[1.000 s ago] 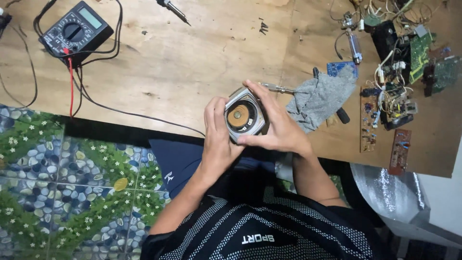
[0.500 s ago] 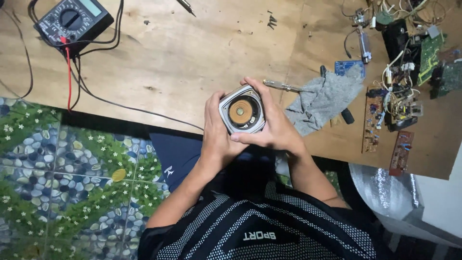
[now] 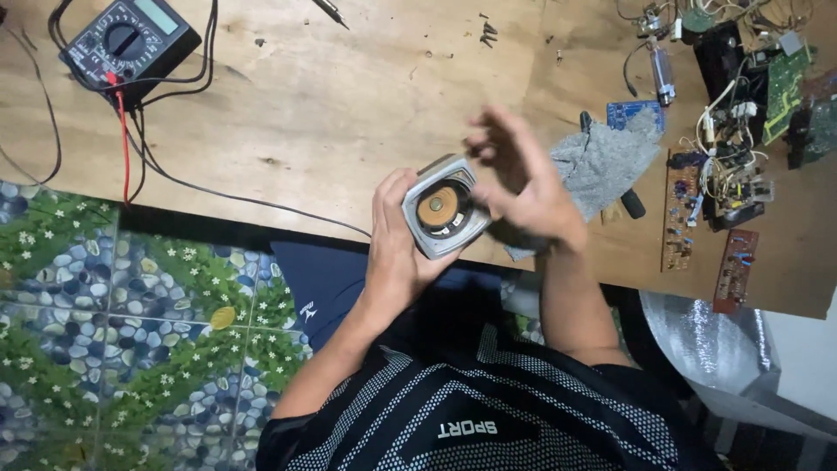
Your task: Reassembling a small speaker by placing the driver into the housing and securing it with screws.
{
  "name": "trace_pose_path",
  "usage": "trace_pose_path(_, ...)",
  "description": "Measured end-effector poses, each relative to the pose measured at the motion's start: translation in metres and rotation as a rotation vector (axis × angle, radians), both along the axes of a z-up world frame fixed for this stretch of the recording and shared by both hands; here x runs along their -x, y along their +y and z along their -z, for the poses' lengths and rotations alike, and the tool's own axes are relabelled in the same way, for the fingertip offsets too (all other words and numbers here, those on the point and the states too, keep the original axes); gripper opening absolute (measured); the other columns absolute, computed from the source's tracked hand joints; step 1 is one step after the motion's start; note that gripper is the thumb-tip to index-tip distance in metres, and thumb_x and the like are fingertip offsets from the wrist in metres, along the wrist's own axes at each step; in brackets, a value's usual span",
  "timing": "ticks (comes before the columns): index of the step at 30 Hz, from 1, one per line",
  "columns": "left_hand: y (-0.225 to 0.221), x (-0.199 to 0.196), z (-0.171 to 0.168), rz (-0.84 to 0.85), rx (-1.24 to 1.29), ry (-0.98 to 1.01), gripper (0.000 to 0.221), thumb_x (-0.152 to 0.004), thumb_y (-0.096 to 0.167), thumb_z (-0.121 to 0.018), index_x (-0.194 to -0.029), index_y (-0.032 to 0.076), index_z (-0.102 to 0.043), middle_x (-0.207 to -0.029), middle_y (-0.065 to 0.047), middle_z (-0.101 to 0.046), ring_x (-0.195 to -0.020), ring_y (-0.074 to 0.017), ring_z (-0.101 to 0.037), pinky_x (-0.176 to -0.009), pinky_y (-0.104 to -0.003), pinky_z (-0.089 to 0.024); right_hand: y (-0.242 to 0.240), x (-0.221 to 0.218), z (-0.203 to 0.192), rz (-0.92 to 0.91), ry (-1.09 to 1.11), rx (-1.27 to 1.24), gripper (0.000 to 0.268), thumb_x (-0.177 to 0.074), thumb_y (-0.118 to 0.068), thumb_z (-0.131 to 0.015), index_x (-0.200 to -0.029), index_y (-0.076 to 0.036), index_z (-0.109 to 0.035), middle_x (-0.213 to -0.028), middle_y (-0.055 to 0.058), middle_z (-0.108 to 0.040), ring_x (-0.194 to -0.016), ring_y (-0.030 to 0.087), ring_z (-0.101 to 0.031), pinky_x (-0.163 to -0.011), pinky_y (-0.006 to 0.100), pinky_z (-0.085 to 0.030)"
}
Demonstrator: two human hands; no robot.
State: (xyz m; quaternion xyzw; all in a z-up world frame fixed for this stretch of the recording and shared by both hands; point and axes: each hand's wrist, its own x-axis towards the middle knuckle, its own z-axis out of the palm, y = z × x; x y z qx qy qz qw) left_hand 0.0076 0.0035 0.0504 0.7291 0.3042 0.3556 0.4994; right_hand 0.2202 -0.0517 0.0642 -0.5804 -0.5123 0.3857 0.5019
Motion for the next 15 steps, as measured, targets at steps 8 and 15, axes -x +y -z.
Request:
trace_pose_path(8,0.005,0.006,-0.005,0.037,-0.065,-0.005,0.089,-0.083,0.033,-0.088,-0.146,0.002,-0.033,-0.141,-0.023,-0.045,-0.136,-0.0384,-0.049,-0.117,-0.048,-0.045,0.014,-0.031,-0.015,0.032,-0.846,0.192,0.048,-0.098,-0.027,-0.076,-0.135,0.0,-0.062,-0.13,0.021,-0.063,-0.119,0.035,-0.057,-0.102,0.049,-0.047)
trace_pose_path(15,0.009,0.007,0.001,0.045,-0.045,0.016,0.096,-0.078,0.035,-0.091,-0.147,0.004,-0.033,-0.141,-0.022,-0.047,-0.134,-0.0372,-0.05,-0.112,-0.047,-0.048,0.013,-0.04,-0.001,0.1,-0.991,0.22,0.017,-0.1,-0.016,-0.075,-0.113,-0.005,-0.075,-0.106,0.012,-0.072,-0.099,0.028,-0.062,-0.092,0.047,-0.045)
